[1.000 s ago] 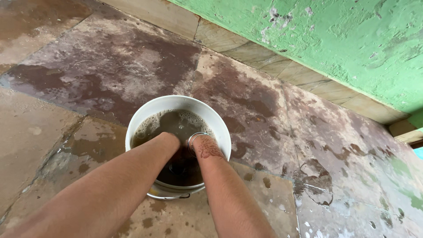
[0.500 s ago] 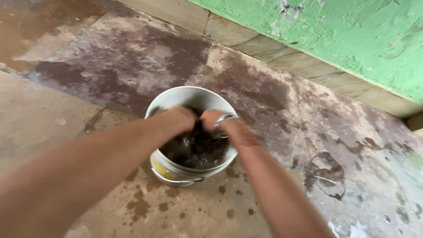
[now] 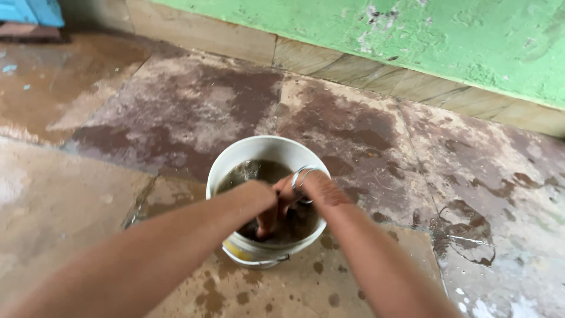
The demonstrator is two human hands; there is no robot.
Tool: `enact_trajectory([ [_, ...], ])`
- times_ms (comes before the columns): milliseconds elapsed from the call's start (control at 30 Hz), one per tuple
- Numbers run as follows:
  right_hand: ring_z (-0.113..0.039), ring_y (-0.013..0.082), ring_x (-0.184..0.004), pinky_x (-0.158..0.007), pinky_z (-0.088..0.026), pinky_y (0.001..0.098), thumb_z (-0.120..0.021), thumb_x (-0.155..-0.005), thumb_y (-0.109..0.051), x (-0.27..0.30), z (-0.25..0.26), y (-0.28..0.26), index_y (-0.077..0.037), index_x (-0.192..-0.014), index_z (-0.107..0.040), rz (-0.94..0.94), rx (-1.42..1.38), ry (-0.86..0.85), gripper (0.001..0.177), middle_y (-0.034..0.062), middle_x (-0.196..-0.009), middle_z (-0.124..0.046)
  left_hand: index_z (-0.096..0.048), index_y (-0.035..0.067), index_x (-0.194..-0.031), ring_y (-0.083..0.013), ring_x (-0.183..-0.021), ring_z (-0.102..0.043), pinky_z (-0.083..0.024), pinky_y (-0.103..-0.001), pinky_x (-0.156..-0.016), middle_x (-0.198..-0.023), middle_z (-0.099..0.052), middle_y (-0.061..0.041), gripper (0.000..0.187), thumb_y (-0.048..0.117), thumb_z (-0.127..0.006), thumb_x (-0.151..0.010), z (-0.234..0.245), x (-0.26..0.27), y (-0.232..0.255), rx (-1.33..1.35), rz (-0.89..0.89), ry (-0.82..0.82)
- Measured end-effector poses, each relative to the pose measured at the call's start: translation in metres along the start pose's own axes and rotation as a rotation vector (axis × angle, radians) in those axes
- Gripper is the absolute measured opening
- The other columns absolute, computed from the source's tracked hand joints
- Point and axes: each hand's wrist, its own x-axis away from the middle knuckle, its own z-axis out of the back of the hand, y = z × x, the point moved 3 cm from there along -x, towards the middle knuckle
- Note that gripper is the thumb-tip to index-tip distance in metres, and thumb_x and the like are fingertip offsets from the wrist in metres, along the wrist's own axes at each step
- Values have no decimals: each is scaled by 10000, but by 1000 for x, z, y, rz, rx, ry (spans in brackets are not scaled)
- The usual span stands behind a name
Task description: The person wipes a section of the floor with a cloth by hand, then wrings and washes the cloth in a bucket of water.
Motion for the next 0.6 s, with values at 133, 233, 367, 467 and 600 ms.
enact_trajectory([
  [133, -721, 229, -1012, -888, -553, 390, -795, -753, -319, -24, -10, 5, -176, -1160, -760, -58, 10, 46, 433, 72, -1100, -779, -744, 185, -1225, -233, -1145, -701, -561, -400, -951, -1266, -740, -55, 504, 440, -790, -793, -13, -12, -8, 1, 18, -54],
  [233, -721, 239, -1021, -894, -554, 396, -790, -757, -316, -38, -11, 9, -180, -1163, -763, -99, 11, 88, 429, 74, -1109, -776, -746, 183, -1219, -232, -1138, -705, -564, -397, -947, -1259, -744, -56, 508, 444, -794, -787, -21, -20, -14, -15, 44, -85],
  [367, -720, 253, -1033, -902, -556, 406, -782, -762, -311, -61, -15, 14, -185, -1168, -767, -138, 5, 143, 425, 78, -1120, -772, -749, 181, -1212, -231, -1128, -710, -567, -392, -943, -1249, -749, -58, 513, 451, -799, -778, -33, -33, -20, -50, 70, -85],
  [467, -720, 263, -1042, -908, -558, 412, -777, -766, -308, -79, -7, 17, -189, -1171, -771, -157, 34, 205, 422, 81, -1128, -769, -751, 179, -1206, -230, -1121, -714, -570, -389, -939, -1242, -752, -59, 517, 456, -803, -772, -34, -38, -24, -69, 99, -50],
  [600, -719, 277, -1054, -915, -559, 421, -769, -771, -303, -79, -9, 13, -194, -1175, -775, -183, 73, 242, 418, 84, -1139, -765, -754, 177, -1199, -228, -1111, -719, -574, -385, -935, -1233, -757, -60, 523, 462, -809, -764, -26, -29, -25, -104, 141, 19],
])
